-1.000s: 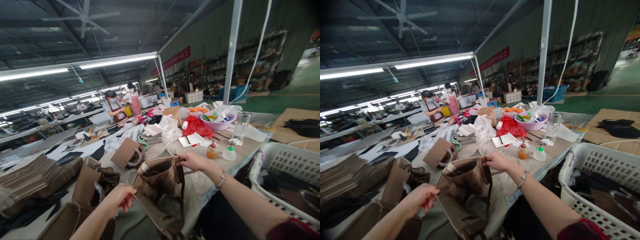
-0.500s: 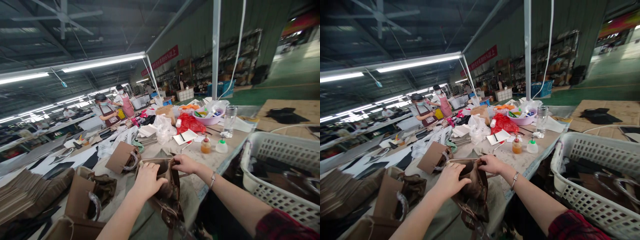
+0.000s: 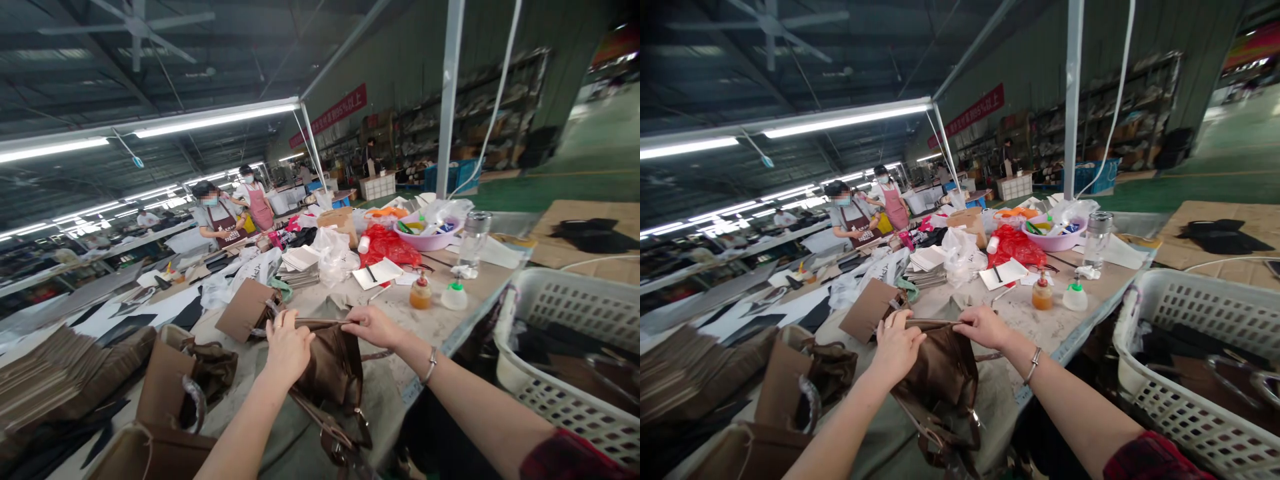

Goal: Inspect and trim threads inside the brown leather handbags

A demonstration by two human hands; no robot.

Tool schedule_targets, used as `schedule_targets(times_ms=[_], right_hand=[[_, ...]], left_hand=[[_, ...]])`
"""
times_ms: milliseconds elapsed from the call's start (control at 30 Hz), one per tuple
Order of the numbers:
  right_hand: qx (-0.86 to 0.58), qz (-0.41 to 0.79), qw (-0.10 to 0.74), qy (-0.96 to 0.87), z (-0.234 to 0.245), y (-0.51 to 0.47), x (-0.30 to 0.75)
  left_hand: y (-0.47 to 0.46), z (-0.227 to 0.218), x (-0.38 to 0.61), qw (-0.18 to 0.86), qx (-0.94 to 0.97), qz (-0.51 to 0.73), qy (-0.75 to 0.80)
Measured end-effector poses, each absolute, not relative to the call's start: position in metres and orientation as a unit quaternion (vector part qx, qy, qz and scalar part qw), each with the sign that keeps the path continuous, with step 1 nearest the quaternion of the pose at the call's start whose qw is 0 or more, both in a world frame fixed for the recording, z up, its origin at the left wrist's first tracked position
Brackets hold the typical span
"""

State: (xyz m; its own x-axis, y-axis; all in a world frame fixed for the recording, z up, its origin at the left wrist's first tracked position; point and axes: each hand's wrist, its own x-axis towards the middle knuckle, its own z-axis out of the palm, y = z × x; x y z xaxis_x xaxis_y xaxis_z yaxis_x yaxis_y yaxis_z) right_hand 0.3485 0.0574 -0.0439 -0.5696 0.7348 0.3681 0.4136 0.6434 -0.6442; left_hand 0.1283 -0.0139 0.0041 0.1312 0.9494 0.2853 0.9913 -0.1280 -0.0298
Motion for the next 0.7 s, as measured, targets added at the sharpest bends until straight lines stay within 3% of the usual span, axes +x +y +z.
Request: schedule_targets(times_ms=[233,700], right_hand=[[-0.349,0.188,0.329,-0.857,-0.04,0.048,0.35],[-0.354,0.181,0.239,-0.886,-0.025,0.054,0.334]], left_hand=[[0.0,0.003,0.125,0.007,-0.759,-0.11,-0.642],[0.002,0.002,0.128,-0.016,-0.741,-0.138,-0.656]])
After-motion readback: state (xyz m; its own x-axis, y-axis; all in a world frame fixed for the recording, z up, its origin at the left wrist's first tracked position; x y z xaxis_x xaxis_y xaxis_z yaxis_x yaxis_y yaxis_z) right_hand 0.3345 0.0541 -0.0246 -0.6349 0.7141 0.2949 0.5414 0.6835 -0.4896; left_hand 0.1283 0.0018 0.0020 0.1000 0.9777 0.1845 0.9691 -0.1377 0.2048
